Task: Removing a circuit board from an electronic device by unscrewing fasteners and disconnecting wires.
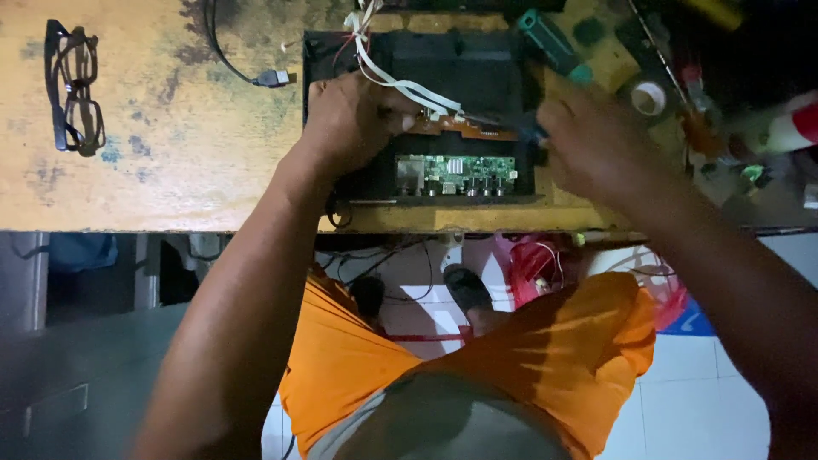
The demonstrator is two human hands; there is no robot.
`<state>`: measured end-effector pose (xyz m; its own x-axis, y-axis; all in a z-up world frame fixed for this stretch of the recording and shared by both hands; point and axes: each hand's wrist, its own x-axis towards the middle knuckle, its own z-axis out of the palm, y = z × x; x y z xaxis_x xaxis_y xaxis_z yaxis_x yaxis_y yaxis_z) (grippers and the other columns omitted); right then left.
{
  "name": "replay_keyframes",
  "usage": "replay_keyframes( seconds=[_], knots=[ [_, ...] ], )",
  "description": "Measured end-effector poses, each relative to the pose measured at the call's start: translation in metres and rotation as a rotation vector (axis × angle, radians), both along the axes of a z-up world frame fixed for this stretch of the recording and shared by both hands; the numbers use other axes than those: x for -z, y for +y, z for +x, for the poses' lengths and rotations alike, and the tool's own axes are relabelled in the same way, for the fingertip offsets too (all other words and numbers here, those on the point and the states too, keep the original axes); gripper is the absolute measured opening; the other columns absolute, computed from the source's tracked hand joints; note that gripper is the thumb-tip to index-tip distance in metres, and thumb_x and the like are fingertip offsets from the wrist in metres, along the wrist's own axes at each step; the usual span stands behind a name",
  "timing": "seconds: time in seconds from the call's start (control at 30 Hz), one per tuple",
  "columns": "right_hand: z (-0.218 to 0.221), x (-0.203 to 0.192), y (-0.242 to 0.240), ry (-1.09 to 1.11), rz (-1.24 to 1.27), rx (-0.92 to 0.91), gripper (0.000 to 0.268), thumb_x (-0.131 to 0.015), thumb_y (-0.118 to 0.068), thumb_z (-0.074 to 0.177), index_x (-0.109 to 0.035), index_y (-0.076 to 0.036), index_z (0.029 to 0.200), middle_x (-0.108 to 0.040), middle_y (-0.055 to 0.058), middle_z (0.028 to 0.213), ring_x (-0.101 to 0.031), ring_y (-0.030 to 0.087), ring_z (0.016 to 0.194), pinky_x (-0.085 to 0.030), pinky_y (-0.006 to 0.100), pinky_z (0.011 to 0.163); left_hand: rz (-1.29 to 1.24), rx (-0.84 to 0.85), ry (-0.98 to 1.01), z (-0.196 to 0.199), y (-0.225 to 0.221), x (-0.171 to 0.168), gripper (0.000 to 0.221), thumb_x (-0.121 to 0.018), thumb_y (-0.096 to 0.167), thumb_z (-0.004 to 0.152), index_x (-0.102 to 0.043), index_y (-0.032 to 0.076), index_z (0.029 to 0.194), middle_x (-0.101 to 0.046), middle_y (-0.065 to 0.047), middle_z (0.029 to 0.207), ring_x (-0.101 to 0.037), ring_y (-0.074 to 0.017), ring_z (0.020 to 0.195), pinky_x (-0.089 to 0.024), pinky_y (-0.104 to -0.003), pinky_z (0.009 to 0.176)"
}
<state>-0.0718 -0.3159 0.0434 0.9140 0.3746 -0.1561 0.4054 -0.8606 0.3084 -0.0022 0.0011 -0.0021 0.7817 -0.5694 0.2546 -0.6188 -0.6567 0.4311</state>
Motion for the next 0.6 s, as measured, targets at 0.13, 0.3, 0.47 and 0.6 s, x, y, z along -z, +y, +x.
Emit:
replay_keyframes(
  seconds=[0.13,0.3,0.47,0.6],
  knots=[
    [0.009,-0.004,-0.009,-0.049,-0.020,-0.091,0.041,-0.072,-0.019,0.085,-0.060,-0.010,0.123,-0.062,0.017,0.131,-0.059,0.034,0.116,-0.054,0.046,0.079,0.023,-0.107,0.082,0.002,-0.005,-0.001,0.020,-0.072,0.025,0.096,-0.081,0.042,0.094,-0.073,0.005,0.086,-0.065,-0.0296,0.079,-0.030,-0.046,0.073],
    [0.014,-0.024,0.010,0.016,-0.218,-0.066,0.057,-0.077,-0.021,0.077,-0.058,-0.016,0.130,-0.061,0.011,0.140,-0.061,0.033,0.122,-0.059,0.052,0.081,0.042,-0.087,0.035,0.002,-0.004,0.000,0.018,-0.072,0.026,0.094,-0.078,0.041,0.086,-0.066,0.003,0.075,-0.063,-0.0304,0.075,-0.029,-0.046,0.068],
    [0.009,-0.035,0.022,0.060,-0.233,-0.033,0.045,-0.074,-0.018,0.082,-0.057,-0.017,0.124,-0.061,0.011,0.130,-0.060,0.031,0.117,-0.059,0.047,0.078,0.011,-0.069,-0.002,0.005,-0.002,0.007,0.018,-0.071,0.026,0.093,-0.077,0.040,0.086,-0.067,0.002,0.075,-0.062,-0.0350,0.074,-0.028,-0.047,0.065],
    [0.007,-0.025,0.014,0.087,-0.082,0.028,0.034,-0.064,-0.018,0.090,-0.058,-0.016,0.123,-0.058,0.014,0.133,-0.059,0.039,0.116,-0.055,0.063,0.077,-0.006,-0.065,0.023,0.001,-0.003,0.002,0.018,-0.073,0.024,0.092,-0.079,0.039,0.084,-0.068,0.002,0.076,-0.062,-0.0334,0.076,-0.027,-0.046,0.068]
  ],
)
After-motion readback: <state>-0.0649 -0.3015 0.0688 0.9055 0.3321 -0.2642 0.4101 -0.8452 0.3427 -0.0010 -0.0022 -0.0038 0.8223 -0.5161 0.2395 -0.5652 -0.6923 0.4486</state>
